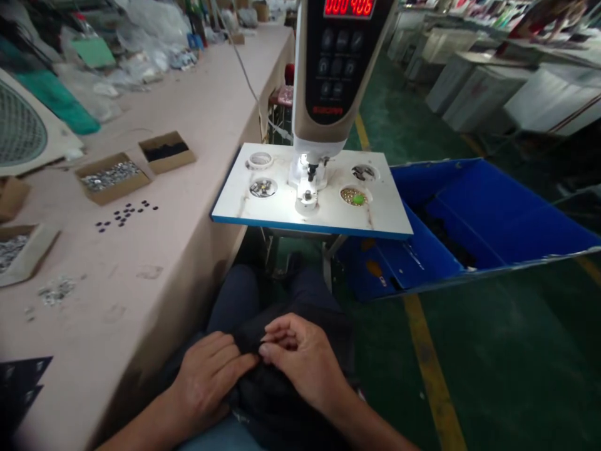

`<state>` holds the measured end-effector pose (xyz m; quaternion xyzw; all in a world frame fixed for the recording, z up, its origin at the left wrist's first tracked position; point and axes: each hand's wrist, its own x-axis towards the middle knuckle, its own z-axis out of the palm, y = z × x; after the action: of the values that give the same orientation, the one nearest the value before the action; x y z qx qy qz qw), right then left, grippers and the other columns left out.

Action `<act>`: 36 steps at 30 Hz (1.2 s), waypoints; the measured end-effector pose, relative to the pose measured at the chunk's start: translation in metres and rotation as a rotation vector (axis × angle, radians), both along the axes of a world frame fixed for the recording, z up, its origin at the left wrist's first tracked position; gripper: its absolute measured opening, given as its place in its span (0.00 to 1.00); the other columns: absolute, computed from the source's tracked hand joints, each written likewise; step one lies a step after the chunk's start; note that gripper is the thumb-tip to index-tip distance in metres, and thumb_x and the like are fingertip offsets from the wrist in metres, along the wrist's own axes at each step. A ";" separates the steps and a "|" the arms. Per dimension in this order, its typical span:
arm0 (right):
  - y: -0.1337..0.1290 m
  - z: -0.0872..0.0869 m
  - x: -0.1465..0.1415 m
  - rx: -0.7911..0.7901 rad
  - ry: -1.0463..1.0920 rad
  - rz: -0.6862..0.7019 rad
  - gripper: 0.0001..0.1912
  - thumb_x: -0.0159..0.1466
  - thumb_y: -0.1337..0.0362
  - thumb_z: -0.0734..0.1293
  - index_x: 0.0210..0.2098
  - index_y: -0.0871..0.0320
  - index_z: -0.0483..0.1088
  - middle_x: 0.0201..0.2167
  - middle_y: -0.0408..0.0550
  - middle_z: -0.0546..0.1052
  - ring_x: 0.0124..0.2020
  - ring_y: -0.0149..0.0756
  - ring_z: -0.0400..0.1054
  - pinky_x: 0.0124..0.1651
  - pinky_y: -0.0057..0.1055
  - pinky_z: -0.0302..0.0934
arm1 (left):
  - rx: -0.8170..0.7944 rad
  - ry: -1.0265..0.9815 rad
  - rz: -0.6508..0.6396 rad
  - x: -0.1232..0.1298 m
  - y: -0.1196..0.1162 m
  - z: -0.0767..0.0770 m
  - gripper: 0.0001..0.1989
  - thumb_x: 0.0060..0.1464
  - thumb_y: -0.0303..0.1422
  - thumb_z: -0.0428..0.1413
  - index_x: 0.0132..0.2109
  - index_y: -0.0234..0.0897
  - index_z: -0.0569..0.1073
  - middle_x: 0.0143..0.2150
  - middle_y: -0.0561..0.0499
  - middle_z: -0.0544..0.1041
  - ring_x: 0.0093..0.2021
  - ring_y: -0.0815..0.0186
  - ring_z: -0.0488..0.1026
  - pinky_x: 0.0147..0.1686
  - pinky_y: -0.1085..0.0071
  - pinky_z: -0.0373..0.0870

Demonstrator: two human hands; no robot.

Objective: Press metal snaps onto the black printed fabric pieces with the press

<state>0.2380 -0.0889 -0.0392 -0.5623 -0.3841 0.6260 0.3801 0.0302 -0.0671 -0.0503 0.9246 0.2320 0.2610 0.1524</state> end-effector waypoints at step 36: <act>-0.007 0.010 -0.002 0.653 -0.437 0.375 0.15 0.66 0.73 0.66 0.49 0.52 0.75 0.41 0.43 0.84 0.41 0.34 0.79 0.45 0.27 0.69 | -0.178 -0.119 0.126 -0.016 -0.017 0.003 0.12 0.57 0.20 0.51 0.46 0.33 0.72 0.32 0.48 0.73 0.32 0.63 0.66 0.33 0.65 0.57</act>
<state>0.2357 -0.0959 -0.0292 -0.4521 -0.7289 0.3962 0.3276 0.0140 -0.0842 -0.0472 0.8739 0.3022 0.3030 0.2305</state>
